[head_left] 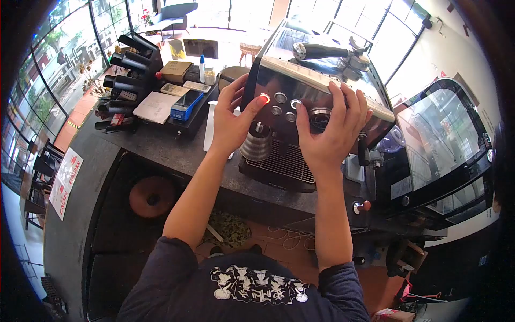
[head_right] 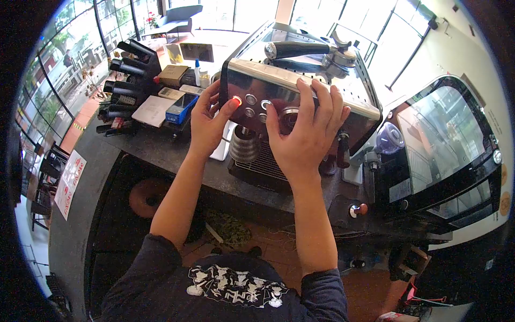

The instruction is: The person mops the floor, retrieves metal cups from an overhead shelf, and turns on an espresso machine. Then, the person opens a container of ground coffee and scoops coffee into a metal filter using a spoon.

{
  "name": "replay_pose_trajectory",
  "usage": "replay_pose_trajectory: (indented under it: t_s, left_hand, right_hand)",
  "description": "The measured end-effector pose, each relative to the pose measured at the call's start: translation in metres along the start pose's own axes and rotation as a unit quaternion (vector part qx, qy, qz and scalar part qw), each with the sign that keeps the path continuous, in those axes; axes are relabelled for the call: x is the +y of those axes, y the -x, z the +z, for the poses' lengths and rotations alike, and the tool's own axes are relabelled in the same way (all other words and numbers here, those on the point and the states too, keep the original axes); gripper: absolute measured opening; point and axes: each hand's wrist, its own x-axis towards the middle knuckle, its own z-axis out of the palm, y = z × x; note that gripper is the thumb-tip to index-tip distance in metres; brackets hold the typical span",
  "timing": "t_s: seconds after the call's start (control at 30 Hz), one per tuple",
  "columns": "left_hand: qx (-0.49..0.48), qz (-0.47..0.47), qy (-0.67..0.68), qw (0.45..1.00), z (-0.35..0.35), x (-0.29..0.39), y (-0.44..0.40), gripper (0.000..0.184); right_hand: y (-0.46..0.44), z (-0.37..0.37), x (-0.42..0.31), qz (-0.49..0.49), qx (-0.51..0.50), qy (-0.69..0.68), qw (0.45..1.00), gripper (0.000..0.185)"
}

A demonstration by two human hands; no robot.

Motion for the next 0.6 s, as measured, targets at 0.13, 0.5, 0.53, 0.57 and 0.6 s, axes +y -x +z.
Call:
replay_pose_trajectory:
  t_s: [0.13, 0.5, 0.53, 0.57, 0.6]
  left_hand:
    - [0.002, -0.005, 0.008, 1.0, 0.0002, -0.0021, 0.0003, 0.069]
    - [-0.001, -0.006, 0.002, 1.0, -0.0002, -0.0017, -0.0002, 0.069]
    - [0.001, -0.007, -0.003, 1.0, -0.0003, -0.0011, -0.0003, 0.069]
    - [0.002, -0.009, -0.009, 1.0, -0.0006, -0.0007, 0.0, 0.069]
    - [0.002, -0.008, -0.01, 1.0, -0.0007, -0.0004, 0.0001, 0.069]
  right_hand:
    - [0.0002, 0.0006, 0.0005, 0.002, 0.0, -0.002, 1.0, 0.066]
    - [0.0009, 0.0004, 0.0005, 0.003, -0.005, 0.0, 1.0, 0.066]
    - [0.0008, 0.0008, 0.0007, 0.001, -0.002, -0.001, 1.0, 0.066]
    - [0.001, 0.0012, 0.0011, 0.0, 0.0, -0.002, 1.0, 0.066]
    - [0.0011, 0.0015, 0.0014, -0.002, 0.002, -0.004, 1.0, 0.066]
